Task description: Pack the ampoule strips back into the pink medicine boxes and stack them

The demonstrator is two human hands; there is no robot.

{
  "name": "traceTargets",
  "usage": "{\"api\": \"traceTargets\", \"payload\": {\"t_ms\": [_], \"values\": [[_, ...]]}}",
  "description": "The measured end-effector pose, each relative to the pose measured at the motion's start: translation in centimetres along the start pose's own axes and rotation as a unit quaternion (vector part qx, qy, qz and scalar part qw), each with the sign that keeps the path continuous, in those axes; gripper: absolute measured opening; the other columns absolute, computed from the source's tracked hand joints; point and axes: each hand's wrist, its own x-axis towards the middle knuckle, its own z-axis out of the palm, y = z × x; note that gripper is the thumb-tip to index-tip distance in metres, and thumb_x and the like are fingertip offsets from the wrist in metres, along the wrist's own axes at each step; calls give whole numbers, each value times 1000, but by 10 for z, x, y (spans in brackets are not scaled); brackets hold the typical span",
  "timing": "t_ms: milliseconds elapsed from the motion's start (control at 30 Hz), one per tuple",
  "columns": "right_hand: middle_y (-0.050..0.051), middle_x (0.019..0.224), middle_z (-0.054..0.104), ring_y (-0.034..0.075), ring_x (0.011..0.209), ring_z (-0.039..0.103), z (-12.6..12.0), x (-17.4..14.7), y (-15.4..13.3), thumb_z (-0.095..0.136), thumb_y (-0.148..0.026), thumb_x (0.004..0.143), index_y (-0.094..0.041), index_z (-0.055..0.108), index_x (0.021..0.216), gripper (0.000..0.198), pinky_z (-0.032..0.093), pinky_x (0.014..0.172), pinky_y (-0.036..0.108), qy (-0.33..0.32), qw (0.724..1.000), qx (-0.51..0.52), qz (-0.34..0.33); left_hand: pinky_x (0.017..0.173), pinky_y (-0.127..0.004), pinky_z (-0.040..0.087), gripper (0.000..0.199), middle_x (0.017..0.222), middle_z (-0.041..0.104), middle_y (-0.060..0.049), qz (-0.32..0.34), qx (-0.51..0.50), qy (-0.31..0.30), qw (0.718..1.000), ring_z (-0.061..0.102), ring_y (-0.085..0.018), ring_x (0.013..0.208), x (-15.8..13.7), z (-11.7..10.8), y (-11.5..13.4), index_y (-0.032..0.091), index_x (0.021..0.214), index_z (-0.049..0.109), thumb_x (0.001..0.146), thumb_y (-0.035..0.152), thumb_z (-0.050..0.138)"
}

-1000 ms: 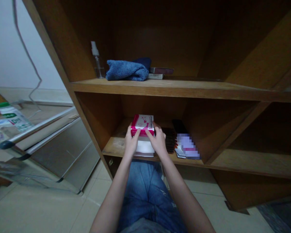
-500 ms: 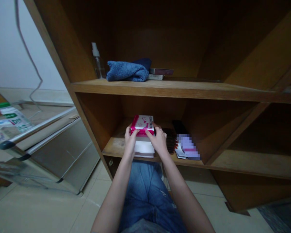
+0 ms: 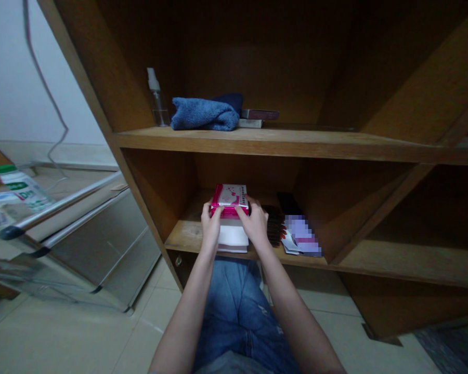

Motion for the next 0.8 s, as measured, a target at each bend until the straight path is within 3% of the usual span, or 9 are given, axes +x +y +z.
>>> {"api": "traceTargets", "payload": {"t_ms": [133,300,800], "values": [[13,125,55,28,116,50,-1,1,4,51,-40,82,-18,50,123,47,33,97,46,-5,1000,24,-10,82,-29,46,36,104,64,-6,14,3,-10,1000,59,-19,95,0,-2,-1,17,106,58,71,28,57],[12,125,56,26,115,52,-5,4,13,53,-40,81,-18,51,123,48,39,95,41,-23,997,64,-46,79,-28,46,35,98,65,-5,24,11,-35,999,60,-19,89,-4,-4,4,17,104,60,71,28,56],[9,134,49,24,122,47,-11,3,18,55,-35,80,-22,42,132,55,36,99,42,-70,992,84,-60,88,-29,43,43,112,63,-3,9,12,-74,997,57,-19,102,-8,-7,-3,21,114,56,72,21,49]]}}
